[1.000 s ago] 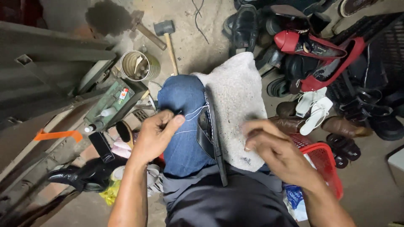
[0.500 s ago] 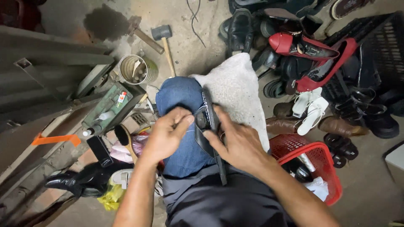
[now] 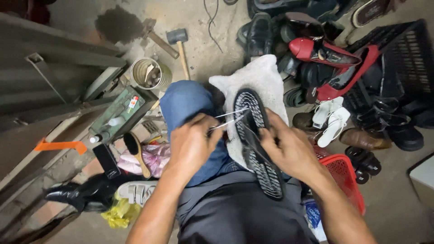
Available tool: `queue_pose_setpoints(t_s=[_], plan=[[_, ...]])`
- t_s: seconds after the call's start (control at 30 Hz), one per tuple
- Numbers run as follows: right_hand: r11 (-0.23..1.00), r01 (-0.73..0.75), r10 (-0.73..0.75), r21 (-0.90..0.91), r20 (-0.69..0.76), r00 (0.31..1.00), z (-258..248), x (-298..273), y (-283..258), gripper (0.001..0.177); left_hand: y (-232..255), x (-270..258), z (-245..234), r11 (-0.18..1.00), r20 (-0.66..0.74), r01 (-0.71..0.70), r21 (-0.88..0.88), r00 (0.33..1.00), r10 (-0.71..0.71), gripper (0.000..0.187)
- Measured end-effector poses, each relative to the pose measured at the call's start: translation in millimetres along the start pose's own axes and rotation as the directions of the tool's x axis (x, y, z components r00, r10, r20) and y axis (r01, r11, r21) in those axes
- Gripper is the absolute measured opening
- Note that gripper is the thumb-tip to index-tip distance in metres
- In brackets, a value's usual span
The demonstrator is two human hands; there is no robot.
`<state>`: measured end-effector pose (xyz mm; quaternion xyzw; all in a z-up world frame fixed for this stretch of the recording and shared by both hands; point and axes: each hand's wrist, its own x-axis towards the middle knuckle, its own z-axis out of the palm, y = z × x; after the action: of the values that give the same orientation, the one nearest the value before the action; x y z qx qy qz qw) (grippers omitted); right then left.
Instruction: The person sits on the floor and sews a black shoe using a needle and white thread. They repeatedly push the needle through the sole and pull the thread tight to secure the stitching.
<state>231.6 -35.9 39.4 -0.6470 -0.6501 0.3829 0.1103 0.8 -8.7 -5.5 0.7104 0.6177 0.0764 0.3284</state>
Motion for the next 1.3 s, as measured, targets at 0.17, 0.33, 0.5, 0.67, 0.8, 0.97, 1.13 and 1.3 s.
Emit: queue_pose_setpoints(t_s=[0.17, 0.33, 0.5, 0.67, 0.8, 0.97, 1.13, 1.3], plan=[[0.997, -0.068, 0.071, 0.032, -0.075, 0.995, -3, -27, 30, 0.051, 35, 9, 18, 0.977, -0.022, -0.151, -0.149, 0.989, 0.149, 0.031], [0.982, -0.111, 0.127, 0.153, -0.104, 0.986, 0, -43, 43, 0.052, 30, 15, 60, 0.982, 0.039, -0.172, -0.08, 0.984, 0.175, 0.021], [0.978, -0.206, 0.207, 0.032, -0.023, 0.978, -4, -34, -3, 0.056, 8, 6, 34, 0.65, -0.015, -0.045, -0.758, 0.999, 0.052, 0.013], [0.989, -0.11, 0.121, -0.099, 0.109, 0.987, 33, -1, -14, 0.063, -47, -27, -43, 0.094, -0.03, -0.016, -0.995, 0.987, -0.156, 0.017], [0.99, 0.001, 0.025, -0.143, 0.177, 0.984, 42, 6, -13, 0.062, -117, -91, -80, 0.002, -0.216, -0.224, -0.975, 0.938, -0.27, 0.028], [0.954, -0.039, 0.118, -0.298, 0.253, 0.96, 17, -14, 12, 0.036, -207, -176, -92, -0.004, -0.264, -0.306, -0.952, 0.829, -0.494, 0.026], [0.974, 0.114, -0.097, -0.196, 0.095, 0.991, 1, -39, 126, 0.04, -323, -235, -59, -0.051, -0.116, -0.264, -0.963, 0.579, -0.807, 0.042], [0.895, -0.227, -0.015, -0.383, -0.536, 0.844, -64, -61, 213, 0.025, -320, -204, -28, 0.151, -0.15, 0.152, -0.977, 0.021, -0.989, 0.032]])
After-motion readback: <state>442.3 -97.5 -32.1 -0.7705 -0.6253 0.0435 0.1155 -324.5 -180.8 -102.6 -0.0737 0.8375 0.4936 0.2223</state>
